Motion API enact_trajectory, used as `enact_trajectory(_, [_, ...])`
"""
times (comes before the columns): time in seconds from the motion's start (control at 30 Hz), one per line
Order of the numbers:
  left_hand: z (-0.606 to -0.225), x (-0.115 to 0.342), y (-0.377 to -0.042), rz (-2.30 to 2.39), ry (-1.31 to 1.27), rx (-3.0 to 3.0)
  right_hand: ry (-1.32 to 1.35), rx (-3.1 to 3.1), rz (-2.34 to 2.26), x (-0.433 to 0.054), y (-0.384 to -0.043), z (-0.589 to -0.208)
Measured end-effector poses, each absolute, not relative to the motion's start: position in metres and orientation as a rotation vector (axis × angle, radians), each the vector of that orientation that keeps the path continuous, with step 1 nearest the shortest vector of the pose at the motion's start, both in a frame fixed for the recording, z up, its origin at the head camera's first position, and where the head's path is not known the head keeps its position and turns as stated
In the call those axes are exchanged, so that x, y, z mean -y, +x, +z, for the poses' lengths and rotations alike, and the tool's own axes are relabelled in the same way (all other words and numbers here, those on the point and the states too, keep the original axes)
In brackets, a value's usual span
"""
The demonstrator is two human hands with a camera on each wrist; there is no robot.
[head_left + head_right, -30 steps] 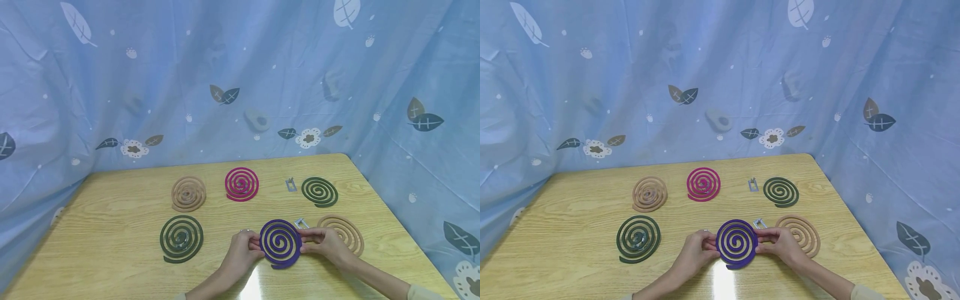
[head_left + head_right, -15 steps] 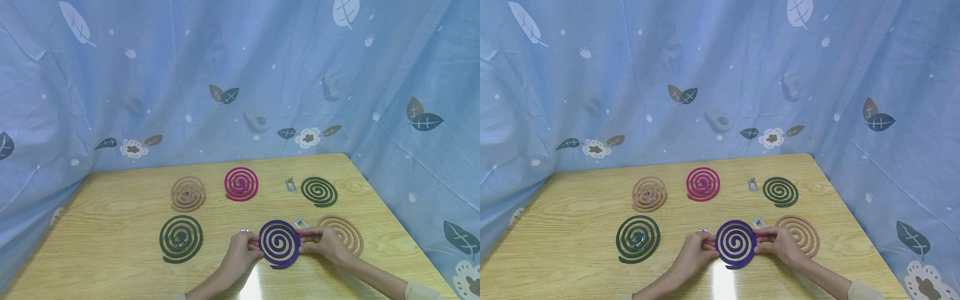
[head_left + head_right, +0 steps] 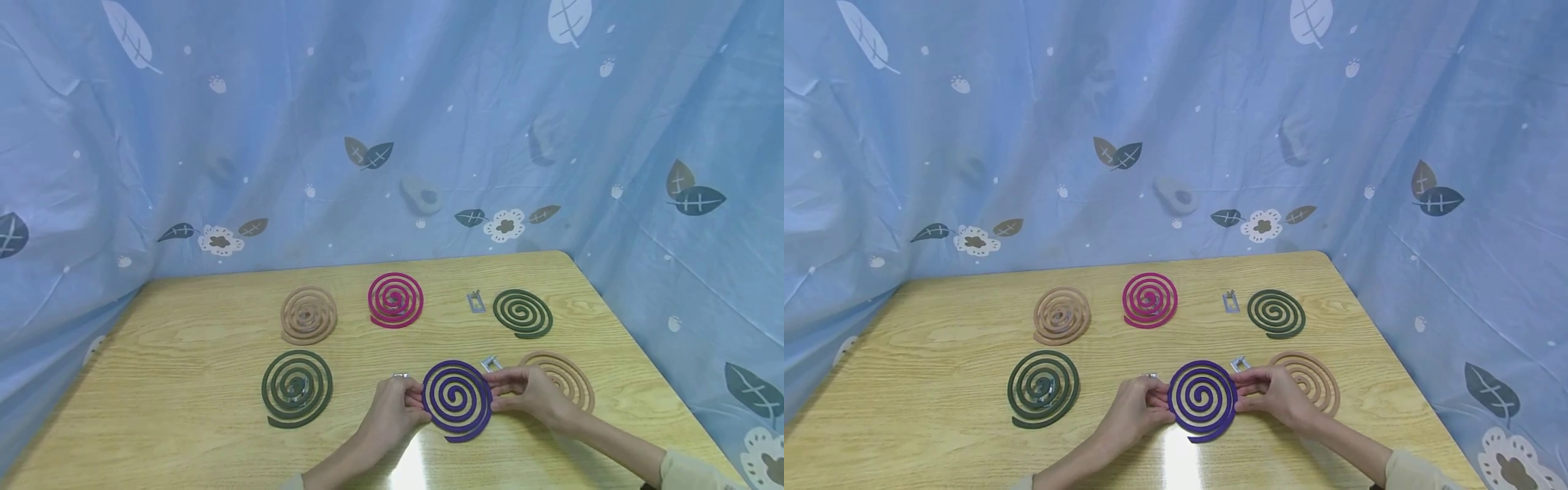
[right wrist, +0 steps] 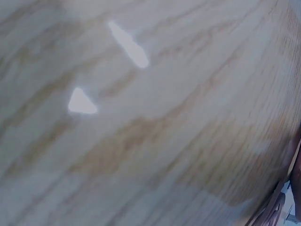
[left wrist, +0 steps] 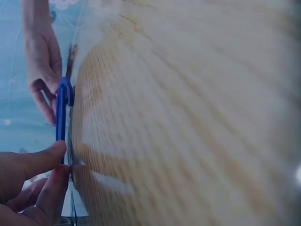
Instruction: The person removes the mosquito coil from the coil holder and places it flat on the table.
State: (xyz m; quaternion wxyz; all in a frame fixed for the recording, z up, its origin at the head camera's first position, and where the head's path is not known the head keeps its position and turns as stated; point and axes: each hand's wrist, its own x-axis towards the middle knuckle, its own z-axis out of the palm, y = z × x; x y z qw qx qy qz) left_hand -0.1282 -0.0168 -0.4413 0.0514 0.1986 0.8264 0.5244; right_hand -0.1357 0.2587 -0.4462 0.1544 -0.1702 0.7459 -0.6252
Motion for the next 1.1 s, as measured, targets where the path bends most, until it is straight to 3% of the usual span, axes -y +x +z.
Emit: enact_trajectory(1.1, [-0.437,0.011,-0.129,1.406,0.644,-2.631,-0.645,-2.333,-1.504,-0.26,-0.152,-0.444])
